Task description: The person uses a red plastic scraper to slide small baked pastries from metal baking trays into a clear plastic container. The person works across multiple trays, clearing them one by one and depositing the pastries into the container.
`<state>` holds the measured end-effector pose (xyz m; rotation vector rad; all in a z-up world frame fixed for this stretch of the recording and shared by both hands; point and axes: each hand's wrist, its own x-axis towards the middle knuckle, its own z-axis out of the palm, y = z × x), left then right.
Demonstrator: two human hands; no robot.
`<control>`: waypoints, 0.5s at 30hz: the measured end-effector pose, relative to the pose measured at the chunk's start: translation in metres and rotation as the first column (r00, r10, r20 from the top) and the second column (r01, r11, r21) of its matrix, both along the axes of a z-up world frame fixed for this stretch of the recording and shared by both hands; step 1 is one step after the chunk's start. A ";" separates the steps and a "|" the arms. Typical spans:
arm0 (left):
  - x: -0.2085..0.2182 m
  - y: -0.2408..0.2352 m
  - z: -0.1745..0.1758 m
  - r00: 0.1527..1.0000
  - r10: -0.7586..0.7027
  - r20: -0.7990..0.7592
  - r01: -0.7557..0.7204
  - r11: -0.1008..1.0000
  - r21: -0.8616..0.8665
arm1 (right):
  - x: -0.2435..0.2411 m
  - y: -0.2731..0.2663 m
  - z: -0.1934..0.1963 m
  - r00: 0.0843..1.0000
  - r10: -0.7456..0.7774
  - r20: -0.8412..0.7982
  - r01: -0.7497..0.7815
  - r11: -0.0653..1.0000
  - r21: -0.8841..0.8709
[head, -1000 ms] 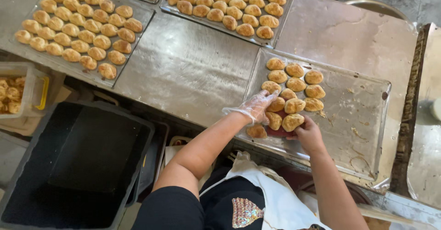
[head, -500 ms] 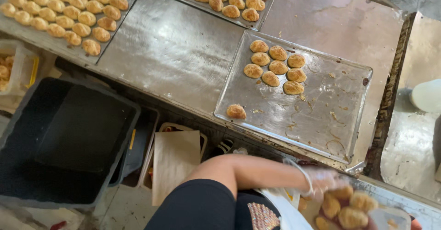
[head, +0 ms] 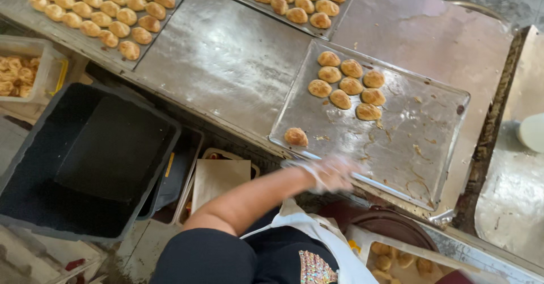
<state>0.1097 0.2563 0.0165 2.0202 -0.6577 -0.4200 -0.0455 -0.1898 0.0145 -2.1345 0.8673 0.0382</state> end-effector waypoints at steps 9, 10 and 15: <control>0.004 0.206 -0.009 0.888 0.419 0.188 -0.459 0.785 0.416 | 0.107 0.191 0.031 0.870 0.493 -0.018 -0.482 0.857 0.180; 0.002 0.207 -0.019 0.873 0.431 0.228 -0.488 0.783 0.387 | 0.116 0.221 0.024 0.825 0.559 -0.086 -0.539 0.823 0.177; 0.008 0.213 -0.051 0.849 0.460 0.262 -0.515 0.832 0.208 | 0.145 0.318 0.005 0.754 0.628 -0.190 -0.613 0.778 0.138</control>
